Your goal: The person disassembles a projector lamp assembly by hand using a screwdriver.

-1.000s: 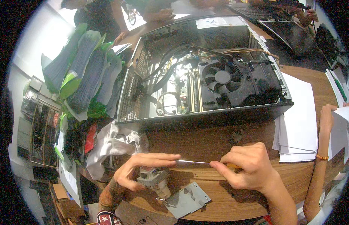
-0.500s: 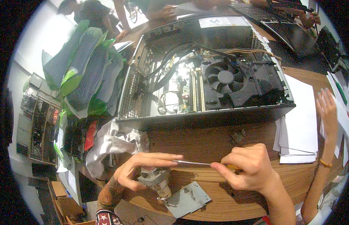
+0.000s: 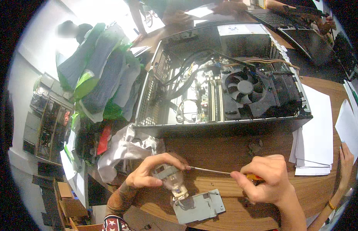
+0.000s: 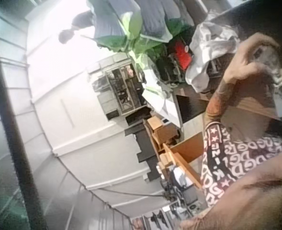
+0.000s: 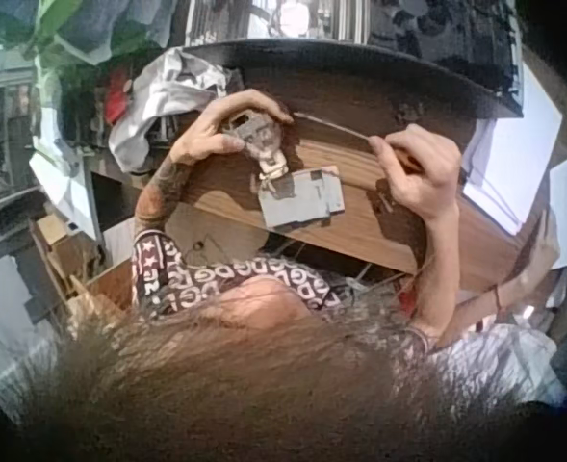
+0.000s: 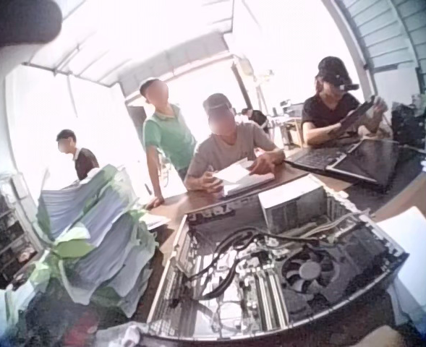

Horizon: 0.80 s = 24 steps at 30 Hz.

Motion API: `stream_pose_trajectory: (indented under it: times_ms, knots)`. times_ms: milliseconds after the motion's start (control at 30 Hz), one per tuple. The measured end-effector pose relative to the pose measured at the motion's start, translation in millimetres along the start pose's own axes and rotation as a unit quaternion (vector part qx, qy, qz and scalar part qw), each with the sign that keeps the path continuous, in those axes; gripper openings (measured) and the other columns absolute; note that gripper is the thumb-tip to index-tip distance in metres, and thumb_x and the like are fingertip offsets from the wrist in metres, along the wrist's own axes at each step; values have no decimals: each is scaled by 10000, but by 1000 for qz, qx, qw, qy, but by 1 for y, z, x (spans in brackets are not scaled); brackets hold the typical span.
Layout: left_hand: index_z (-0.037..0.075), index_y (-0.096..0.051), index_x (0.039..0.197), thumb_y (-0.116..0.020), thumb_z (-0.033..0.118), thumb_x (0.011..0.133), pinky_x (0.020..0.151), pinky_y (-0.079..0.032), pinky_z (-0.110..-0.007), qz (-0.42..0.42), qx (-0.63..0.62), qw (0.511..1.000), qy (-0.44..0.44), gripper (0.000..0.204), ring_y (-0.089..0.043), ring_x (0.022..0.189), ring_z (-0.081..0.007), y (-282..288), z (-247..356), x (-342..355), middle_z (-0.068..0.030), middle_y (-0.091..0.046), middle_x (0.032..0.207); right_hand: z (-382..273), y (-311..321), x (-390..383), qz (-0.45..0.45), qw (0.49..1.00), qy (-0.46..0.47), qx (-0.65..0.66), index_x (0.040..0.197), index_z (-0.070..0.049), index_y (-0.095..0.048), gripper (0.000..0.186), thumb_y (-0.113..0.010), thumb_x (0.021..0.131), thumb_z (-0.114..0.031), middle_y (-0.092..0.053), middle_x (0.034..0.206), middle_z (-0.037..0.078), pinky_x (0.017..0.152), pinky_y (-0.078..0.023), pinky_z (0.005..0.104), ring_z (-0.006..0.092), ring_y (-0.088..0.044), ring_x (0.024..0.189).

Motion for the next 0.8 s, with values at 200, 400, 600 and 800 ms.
stream_pose_trajectory:
  times_ms: [200,400,600,800]
  knots:
    - [-7,-506,1226,-637,286,753,1041,-358,-366,8,-28,999,14,571,-484,1217,-241,2,-3,-2,-144,-528,1249,-9,-3,2,-19,999,25,29,594,-86,-609,197,-795,649,-124,-494,492,40,390,-325,301,196,-465,386]
    - [-3,-467,1256,-648,260,755,1043,-353,-365,0,-46,999,16,594,-480,1213,-240,-4,-2,-2,-146,-503,1277,-14,-13,-1,-13,999,31,39,615,-94,-604,207,-802,662,-133,-503,496,31,393,-316,301,185,-459,382]
    - [-13,-473,1248,-647,278,758,1031,-354,-367,-8,-5,1000,25,595,-483,1193,-246,-5,5,-1,-146,-508,1249,-14,-10,-2,-18,999,33,35,609,-100,-612,202,-804,661,-140,-510,496,21,397,-310,295,175,-462,382]
    - [-17,-502,1203,-649,321,751,1003,-364,-360,11,-55,998,-5,583,-493,1158,-240,-6,5,-6,-136,-516,1193,-17,-12,-2,-20,998,41,34,615,-108,-625,188,-803,661,-145,-517,496,17,400,-310,293,171,-461,382]
Point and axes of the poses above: each hand's wrist, its own x-axis towards the middle knuckle, its own y-axis out of the back of the hand, z = x × y, the point moved 7 cm from there along x, towards the middle knuckle
